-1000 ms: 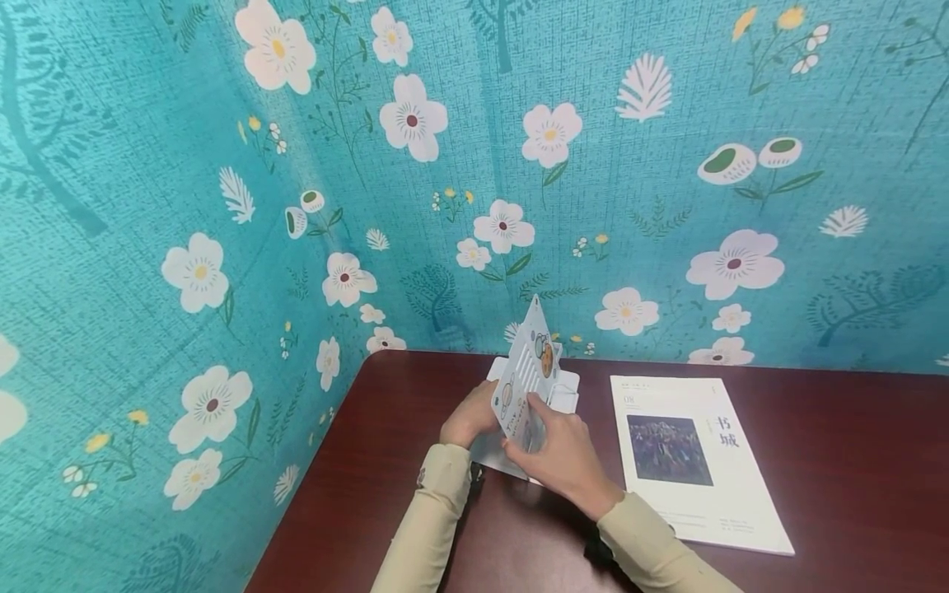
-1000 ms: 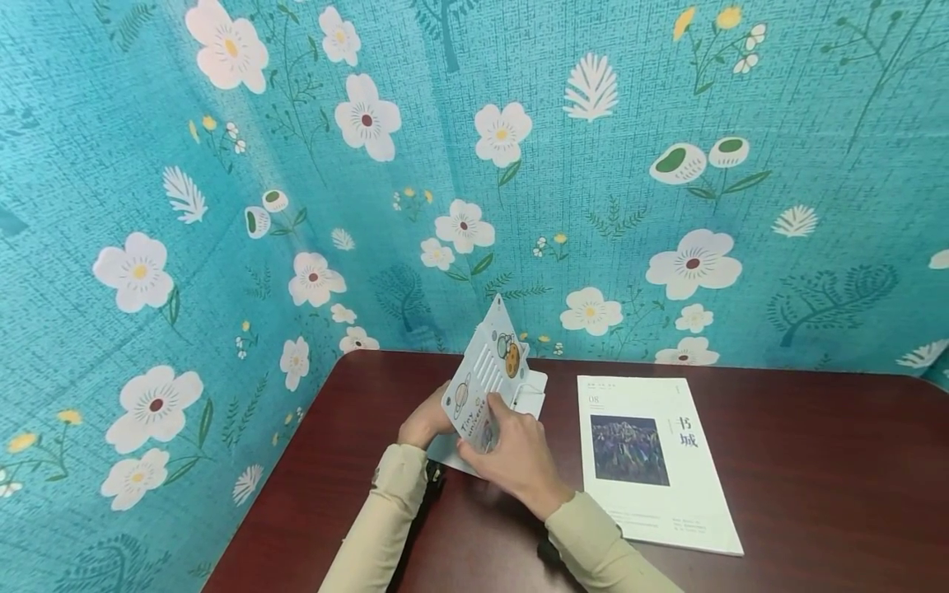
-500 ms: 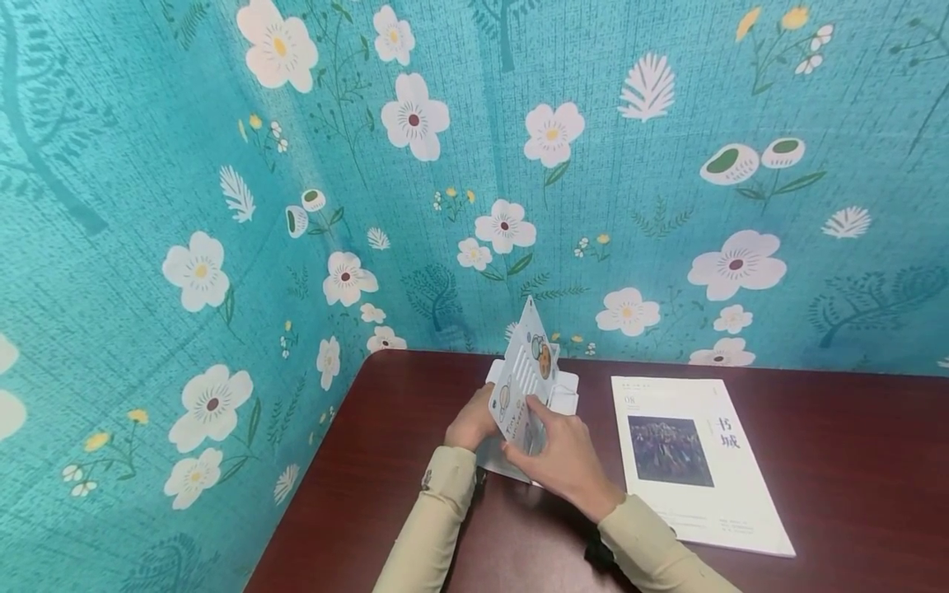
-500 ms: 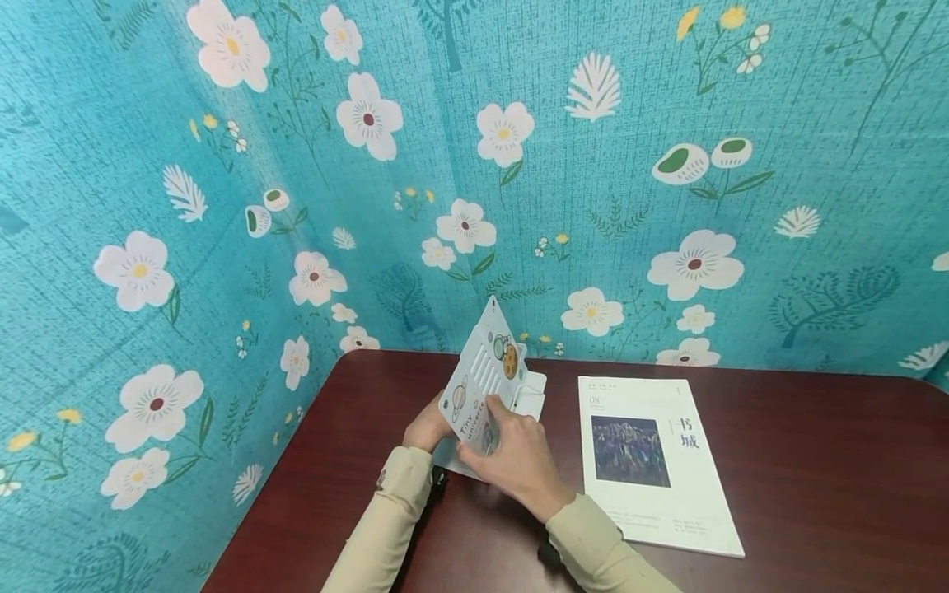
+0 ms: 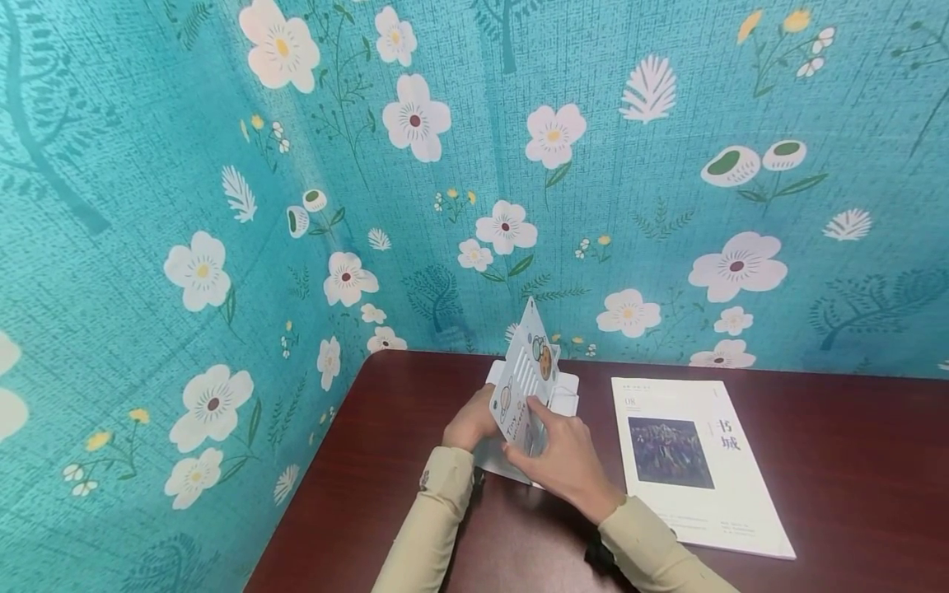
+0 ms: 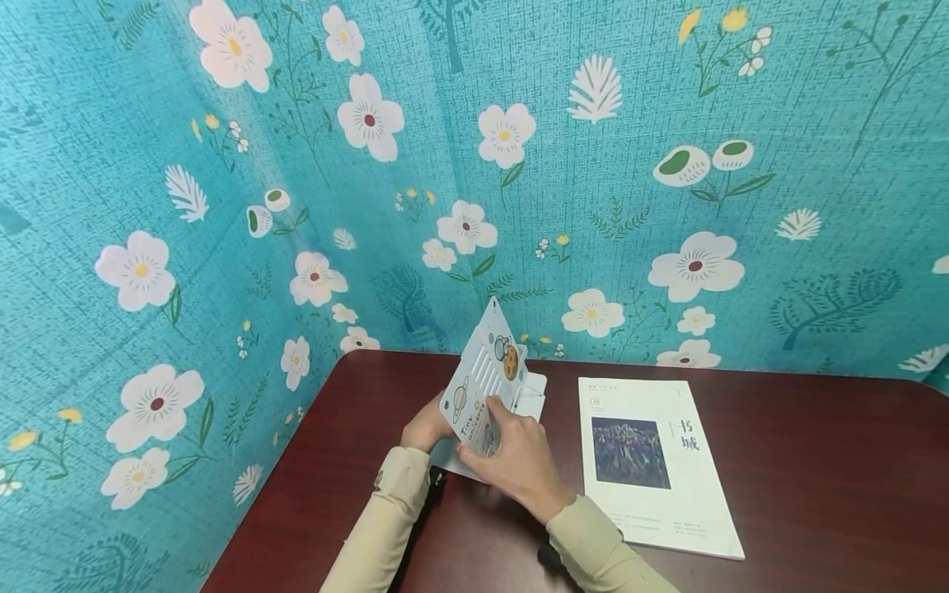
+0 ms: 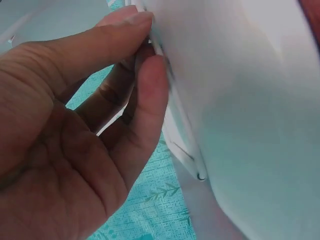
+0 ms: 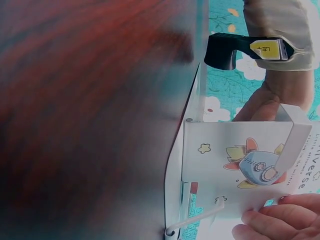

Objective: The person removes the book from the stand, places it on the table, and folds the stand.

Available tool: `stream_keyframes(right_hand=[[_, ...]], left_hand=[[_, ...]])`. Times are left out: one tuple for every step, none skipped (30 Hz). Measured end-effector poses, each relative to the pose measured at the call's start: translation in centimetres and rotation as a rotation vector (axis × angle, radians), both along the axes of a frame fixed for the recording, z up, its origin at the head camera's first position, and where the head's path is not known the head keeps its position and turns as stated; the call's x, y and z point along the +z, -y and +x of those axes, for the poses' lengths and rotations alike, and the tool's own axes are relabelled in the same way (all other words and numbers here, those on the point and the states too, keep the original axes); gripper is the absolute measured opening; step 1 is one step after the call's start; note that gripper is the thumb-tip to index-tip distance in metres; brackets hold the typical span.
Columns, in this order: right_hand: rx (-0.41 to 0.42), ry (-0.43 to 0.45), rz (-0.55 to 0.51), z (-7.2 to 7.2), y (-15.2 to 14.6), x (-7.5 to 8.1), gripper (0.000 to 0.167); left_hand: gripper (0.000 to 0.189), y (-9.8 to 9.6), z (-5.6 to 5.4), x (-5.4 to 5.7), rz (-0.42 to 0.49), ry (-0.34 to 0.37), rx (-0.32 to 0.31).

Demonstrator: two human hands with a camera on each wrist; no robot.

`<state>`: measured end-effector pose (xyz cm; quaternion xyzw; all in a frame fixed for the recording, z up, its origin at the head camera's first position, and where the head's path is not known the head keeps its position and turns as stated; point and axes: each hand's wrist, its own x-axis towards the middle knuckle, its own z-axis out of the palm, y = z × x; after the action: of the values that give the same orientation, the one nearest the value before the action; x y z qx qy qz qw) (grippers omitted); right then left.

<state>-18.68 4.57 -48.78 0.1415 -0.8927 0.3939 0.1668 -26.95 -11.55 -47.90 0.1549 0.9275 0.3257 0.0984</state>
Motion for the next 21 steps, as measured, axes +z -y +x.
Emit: stream_keyframes(right_hand=[[0.0,0.002,-0.001,0.0,0.0,0.0,0.072],[0.0,0.003,-0.003,0.0,0.0,0.0,0.072],[-0.001,0.005,-0.004,0.0,0.0,0.1,0.072],[-0.003,0.006,-0.003,0.0,0.0,0.0,0.072],[-0.005,0.006,-0.002,0.0,0.1,0.1,0.072],[-0.006,0.005,0.0,-0.1,0.1,0.1,0.072],[-0.009,0.003,0.002,-0.1,0.2,0.1,0.072],[-0.012,0.0,0.005,-0.1,0.3,0.1,0.072],[-0.014,-0.002,0.007,-0.1,0.4,0.0,0.071],[-0.016,-0.006,0.01,-0.1,0.4,0.1,0.071],[-0.018,-0.011,0.014,-0.1,0.5,0.1,0.07],[-0.019,-0.014,0.018,-0.1,0.5,0.1,0.069],[-0.02,-0.016,0.023,-0.1,0.5,0.1,0.068],[-0.021,-0.019,0.03,-0.2,0.5,0.1,0.068],[-0.021,-0.017,0.033,-0.2,0.5,0.1,0.068],[-0.023,-0.015,0.036,-0.2,0.5,0.1,0.068],[-0.022,-0.012,0.037,-0.2,0.4,0.2,0.068],[-0.02,-0.005,0.036,-0.2,0.4,0.2,0.069],[-0.018,0.001,0.035,-0.2,0.4,0.2,0.069],[-0.017,0.01,0.032,-0.2,0.5,0.2,0.069],[-0.016,0.019,0.029,-0.2,0.5,0.2,0.069]], left_hand=[[0.029,0.1,-0.2,0.2,-0.015,-0.018,-0.029],[0.026,0.3,-0.4,0.3,-0.025,-0.042,-0.057],[0.022,0.5,-0.6,0.6,-0.035,-0.07,-0.084],[0.019,0.8,-0.7,0.9,-0.04,-0.101,-0.106],[0.016,1.1,-0.9,1.1,-0.036,-0.125,-0.118],[0.014,1.4,-1.1,1.5,-0.026,-0.146,-0.123],[0.014,1.8,-1.1,1.9,-0.007,-0.157,-0.115],[0.016,2.2,-1.2,2.3,0.029,-0.16,-0.099],[0.018,2.5,-1.1,2.8,0.073,-0.152,-0.081],[0.019,2.8,-1.0,3.2,0.128,-0.139,-0.059],[0.02,3.1,-0.9,3.6,0.188,-0.125,-0.038],[0.02,3.2,-0.8,4.1,0.248,-0.121,-0.026],[0.021,3.3,-0.7,4.4,0.304,-0.117,-0.009],[0.022,3.4,-0.6,4.8,0.354,-0.121,0.002],[0.023,3.3,-0.5,5.1,0.404,-0.122,0.011],[0.024,3.2,-0.5,5.3,0.442,-0.129,0.018],[0.024,3.0,-0.4,5.6,0.467,-0.139,0.025],[0.026,2.9,-0.3,5.8,0.487,-0.146,0.031],[0.028,2.7,-0.1,6.0,0.504,-0.148,0.041],[0.029,2.6,0.0,6.2,0.518,-0.147,0.049],[0.031,2.5,0.1,6.4,0.527,-0.142,0.058]])
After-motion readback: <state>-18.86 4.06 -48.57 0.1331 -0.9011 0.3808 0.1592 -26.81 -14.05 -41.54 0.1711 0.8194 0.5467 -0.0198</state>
